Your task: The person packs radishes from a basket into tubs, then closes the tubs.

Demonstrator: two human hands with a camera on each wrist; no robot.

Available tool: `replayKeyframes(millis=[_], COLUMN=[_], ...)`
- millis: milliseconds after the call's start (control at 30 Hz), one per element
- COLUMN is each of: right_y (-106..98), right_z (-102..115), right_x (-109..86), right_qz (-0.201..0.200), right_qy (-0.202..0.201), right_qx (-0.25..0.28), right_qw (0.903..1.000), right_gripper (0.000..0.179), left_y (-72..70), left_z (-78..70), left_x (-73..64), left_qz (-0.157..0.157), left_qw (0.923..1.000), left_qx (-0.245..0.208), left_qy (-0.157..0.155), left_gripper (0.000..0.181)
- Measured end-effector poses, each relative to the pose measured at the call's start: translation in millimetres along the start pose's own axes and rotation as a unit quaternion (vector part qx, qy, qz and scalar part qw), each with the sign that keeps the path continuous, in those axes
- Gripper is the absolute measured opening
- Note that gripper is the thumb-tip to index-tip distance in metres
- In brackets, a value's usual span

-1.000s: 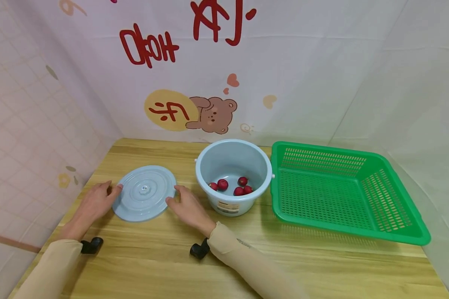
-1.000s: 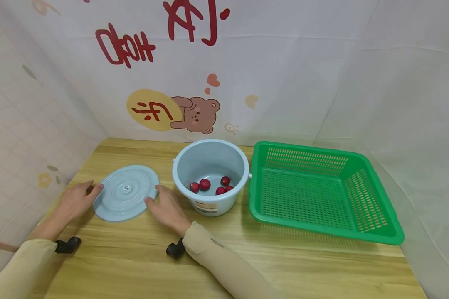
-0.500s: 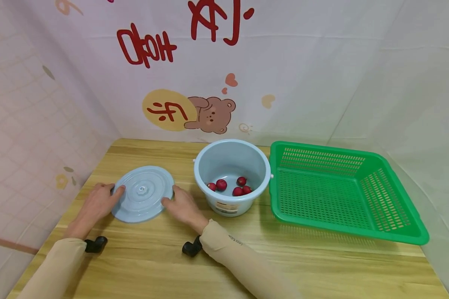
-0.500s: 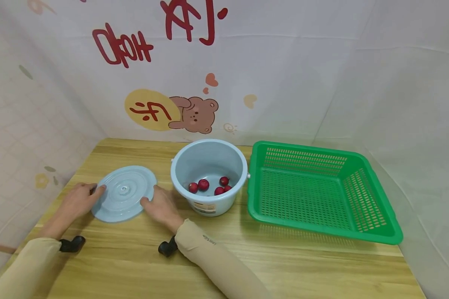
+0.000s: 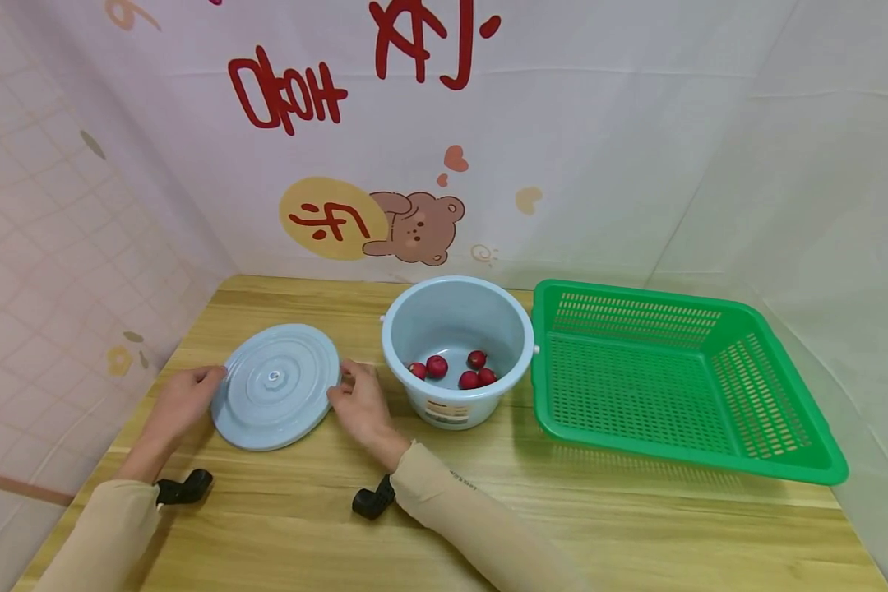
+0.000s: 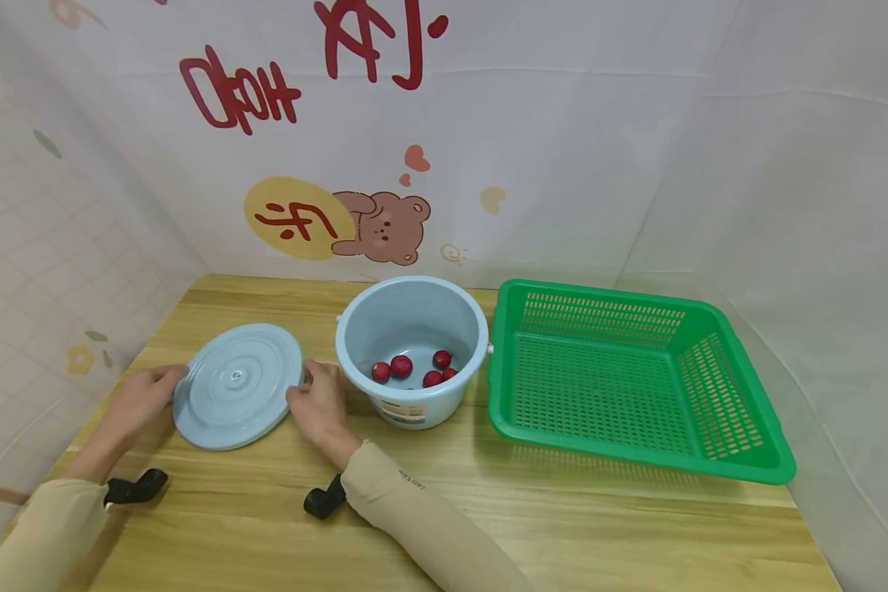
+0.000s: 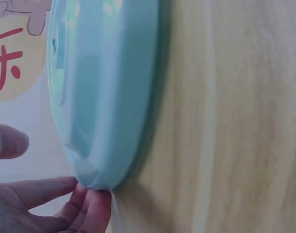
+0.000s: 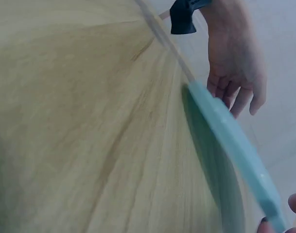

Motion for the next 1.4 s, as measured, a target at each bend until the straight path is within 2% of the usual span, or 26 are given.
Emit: replayKeyframes(millis=[167, 300, 467, 633, 700, 800, 900, 1000, 1133, 1400], right_y=[-3, -2, -2, -5, -5, -7, -11, -19, -30, -48], right_z=[10, 23, 42, 63, 71, 83, 96, 107, 117, 135], right_x=[-5.1, -13.4, -26.5, -39.2, -44.8, -53.3, -62.3, -70.2, -78.7, -95.9], right_qz=[-0.022, -0.018, -0.006, 0.003, 0.009, 0.015, 0.015, 0.012, 0.008, 0.006], right_qy=[-0.026, -0.053, -0.083, -0.117, -0.137, -0.17, -0.206, -0.236, -0.263, -0.303], right_qx=[0.003, 0.019, 0.021, 0.033, 0.033, 0.031, 0.028, 0.029, 0.028, 0.022], right_qw=[0.9994, 0.9982, 0.9963, 0.9926, 0.99, 0.9847, 0.9781, 0.9714, 0.9644, 0.9527], right_gripper=[0.05, 0.048, 0.049, 0.05, 0.051, 0.052, 0.052, 0.052, 0.052, 0.052], left_y=[-8.9, -20.4, -36.3, -46.4, -49.1, -52.2, -54.0, -54.9, -54.8, -53.4], left_z=[2.3, 3.9, 4.1, 2.5, 2.2, 0.2, -5.8, -14.4, -24.9, -45.5], left_x=[-6.6, -15.1, -26.9, -34.9, -38.0, -43.0, -47.3, -50.6, -54.3, -60.2], left_qz=[-0.037, -0.086, -0.149, -0.175, -0.179, -0.187, -0.196, -0.203, -0.207, -0.212], left_qw=[0.9988, 0.9946, 0.9818, 0.965, 0.9541, 0.9266, 0.8975, 0.8769, 0.8588, 0.8295], left_qx=[-0.033, -0.058, -0.118, -0.196, -0.239, -0.325, -0.395, -0.435, -0.469, -0.517], left_qy=[-0.001, -0.003, 0.002, -0.01, -0.02, -0.026, -0.019, -0.012, -0.002, 0.011], left_gripper=[0.063, 0.055, 0.044, 0.043, 0.041, 0.034, 0.027, 0.025, 0.024, 0.023])
Point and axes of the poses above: each hand's wrist, its own x-axis towards the middle knuckle, its own y-axis out of the palm, z = x × y, the point moved 9 cm from there along x, towards the middle knuckle, and after that the axes turned 2 degrees about x, right-handed, at the moved point
